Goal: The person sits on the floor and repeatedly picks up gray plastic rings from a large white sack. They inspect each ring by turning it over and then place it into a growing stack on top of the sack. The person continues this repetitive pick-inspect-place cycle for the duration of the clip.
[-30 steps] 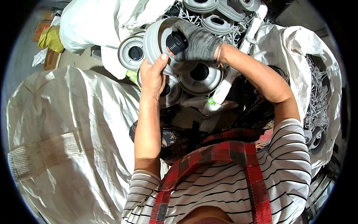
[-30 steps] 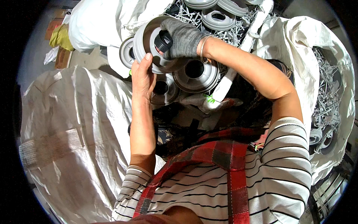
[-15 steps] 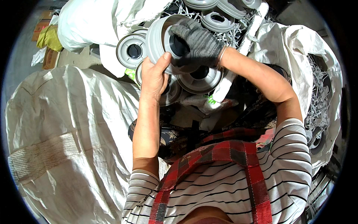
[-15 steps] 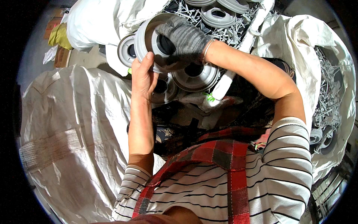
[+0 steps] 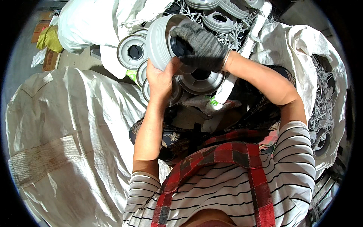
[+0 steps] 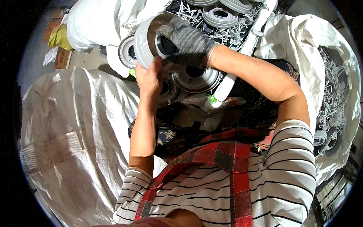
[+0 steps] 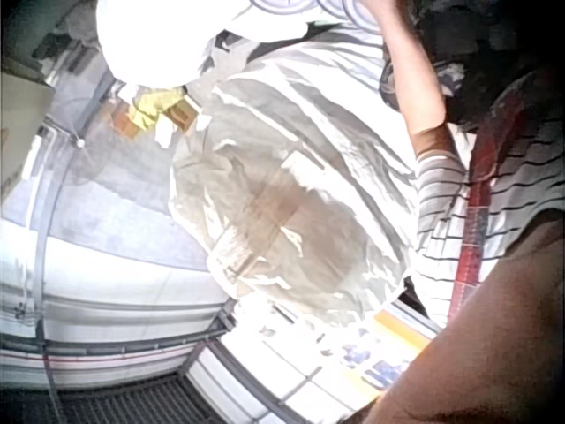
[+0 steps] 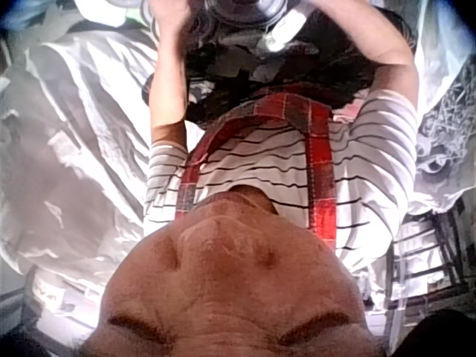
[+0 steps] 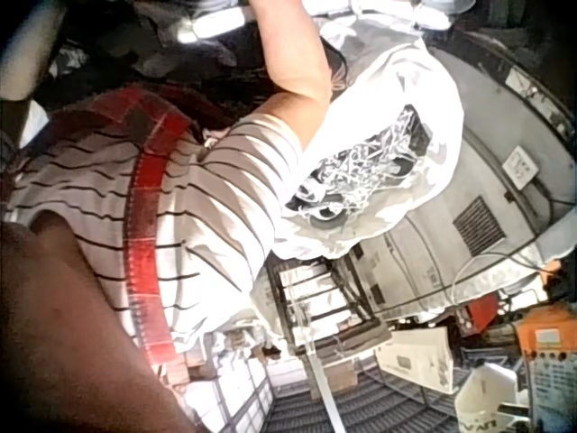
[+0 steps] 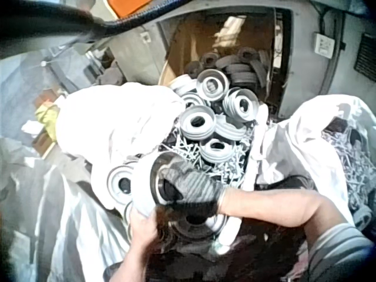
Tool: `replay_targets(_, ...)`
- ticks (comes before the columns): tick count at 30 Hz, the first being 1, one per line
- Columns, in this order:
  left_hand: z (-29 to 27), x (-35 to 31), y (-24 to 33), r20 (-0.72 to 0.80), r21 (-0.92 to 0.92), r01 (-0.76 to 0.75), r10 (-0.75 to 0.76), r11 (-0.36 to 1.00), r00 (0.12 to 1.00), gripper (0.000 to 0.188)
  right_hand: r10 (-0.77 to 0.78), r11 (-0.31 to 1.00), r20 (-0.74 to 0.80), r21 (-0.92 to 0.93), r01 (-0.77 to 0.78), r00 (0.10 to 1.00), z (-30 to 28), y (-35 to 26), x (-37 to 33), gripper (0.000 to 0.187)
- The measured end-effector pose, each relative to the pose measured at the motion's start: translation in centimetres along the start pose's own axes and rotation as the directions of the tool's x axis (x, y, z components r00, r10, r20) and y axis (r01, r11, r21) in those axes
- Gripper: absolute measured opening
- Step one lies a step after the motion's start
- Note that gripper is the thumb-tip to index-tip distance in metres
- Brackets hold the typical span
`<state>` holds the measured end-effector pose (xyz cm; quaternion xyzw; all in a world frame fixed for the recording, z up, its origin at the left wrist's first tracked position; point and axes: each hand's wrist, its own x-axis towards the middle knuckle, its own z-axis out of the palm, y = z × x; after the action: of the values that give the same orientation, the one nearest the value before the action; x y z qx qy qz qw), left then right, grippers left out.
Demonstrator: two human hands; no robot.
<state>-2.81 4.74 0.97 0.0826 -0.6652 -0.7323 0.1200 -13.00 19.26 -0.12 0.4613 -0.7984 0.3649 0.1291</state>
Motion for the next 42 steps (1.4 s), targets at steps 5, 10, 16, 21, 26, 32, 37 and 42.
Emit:
replay_targets(5, -1.0, 0.4, -0.2, 0.008, 0.174, 0.028, -0.03, 0.984, 1.0, 0.038, -0.088, 0.994, 0.158, -0.056, 0.098, 0.983, -1.8, -1.4, 0.9, 0.054)
replay_targets(10, -0.9, 0.8, 0.2, 0.038, -0.199, 0.098, -0.093, 0.975, 0.995, 0.042, -0.171, 0.981, 0.042, -0.09, 0.174, 0.984, -0.4, -0.4, 0.4, 0.059)
replay_targets(16, -0.4, 0.1, 0.1, 0.064, 0.156, 0.006, -0.016, 0.988, 0.998, 0.058, 0.201, 0.931, 0.067, 0.297, -0.212, 0.977, -0.3, 0.6, 0.4, 0.053)
replay_targets(21, 0.8, -0.5, 1.4, 0.152, 0.571, -0.144, 0.068, 0.808, 0.986, 0.08, 0.254, 0.288, 0.316, 0.877, -0.383, 0.914, -0.2, 1.2, -0.4, 0.028)
replay_targets(26, -0.6, -0.1, 0.4, 0.418, 0.598, -0.376, 0.125, 0.708, 0.9, 0.085, -0.009, 0.579, 0.262, 0.788, -0.208, 0.965, -1.7, 2.3, -0.3, 0.036)
replay_targets(32, -2.1, 0.4, 0.3, 0.433, 0.538, -0.253, -0.005, 0.804, 0.902, 0.08, -0.031, 0.65, 0.222, 0.745, -0.149, 0.975, 0.8, 5.1, -1.7, 0.045)
replay_targets(37, -1.6, -0.1, 0.5, 0.436, 0.617, -0.31, 0.014, 0.724, 0.9, 0.075, 0.042, 0.709, 0.251, 0.674, -0.206, 0.967, 0.5, 4.3, -1.6, 0.037)
replay_targets(42, -1.8, -0.7, -0.2, 0.313, 0.38, 0.081, -0.21, 0.921, 0.926, 0.077, -0.022, 0.962, 0.193, 0.271, -0.032, 0.981, 0.5, 4.5, -2.0, 0.03)
